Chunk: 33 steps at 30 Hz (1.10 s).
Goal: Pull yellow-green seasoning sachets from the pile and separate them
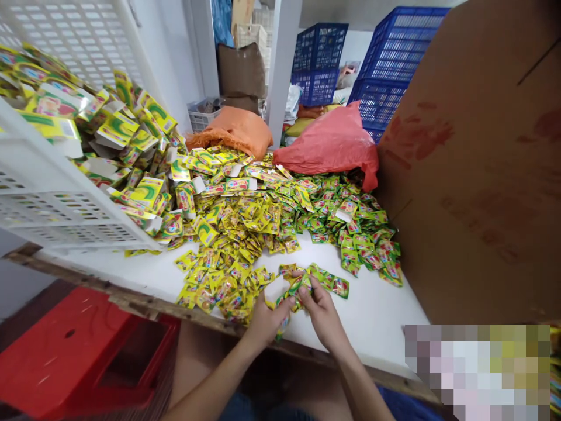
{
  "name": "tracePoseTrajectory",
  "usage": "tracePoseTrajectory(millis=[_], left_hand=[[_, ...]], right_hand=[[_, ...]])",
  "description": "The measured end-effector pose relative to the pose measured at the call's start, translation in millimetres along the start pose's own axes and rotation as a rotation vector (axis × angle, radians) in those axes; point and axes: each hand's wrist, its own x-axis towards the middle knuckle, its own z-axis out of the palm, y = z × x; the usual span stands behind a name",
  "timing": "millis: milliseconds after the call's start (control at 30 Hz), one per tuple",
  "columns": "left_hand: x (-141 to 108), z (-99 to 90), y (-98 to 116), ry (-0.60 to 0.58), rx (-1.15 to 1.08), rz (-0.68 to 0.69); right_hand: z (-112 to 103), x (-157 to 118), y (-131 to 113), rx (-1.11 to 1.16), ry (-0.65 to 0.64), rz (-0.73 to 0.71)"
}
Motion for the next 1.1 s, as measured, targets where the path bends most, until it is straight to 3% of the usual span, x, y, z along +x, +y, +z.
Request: tracePoseTrajectory(millis=[100, 200, 300, 467, 733, 900, 1100], left_hand=[[-5.4, 1.5, -3.7, 0.053, -0.007, -0.034], [-9.9, -0.6, 0.9, 0.017, 0.000, 0.010], [-11.8, -3.1, 8.9, -0.103, -0.013, 0.012], [-13.4, -2.2, 15.9, -0.345, -0.069, -0.243], [-13.1, -0.2, 19.5, -0.432, -0.109, -0.322], [-0.7, -1.9, 11.6, -0.497, -0.069, -0.209], [21.0, -3.5, -2.8, -0.528, -0.025, -0.081]], right_hand=[[2.1, -3.8, 3.5, -0.062, 0.059, -0.014], [-3.1, -10.1, -2.2, -0.160, 0.034, 0.017], [-13.8, -15.8, -14.6, -0.175, -0.038, 0.058], [-25.3, -14.7, -41.7, -0.135, 0.049, -0.087], [-11.0, -14.4, -57.5, -0.745, -0.267, -0.309], [-13.5, -17.0, -59.6, -0.817, -0.377, -0.367], [-19.8, -22.6, -29.0, -0.762, -0.066, -0.428]])
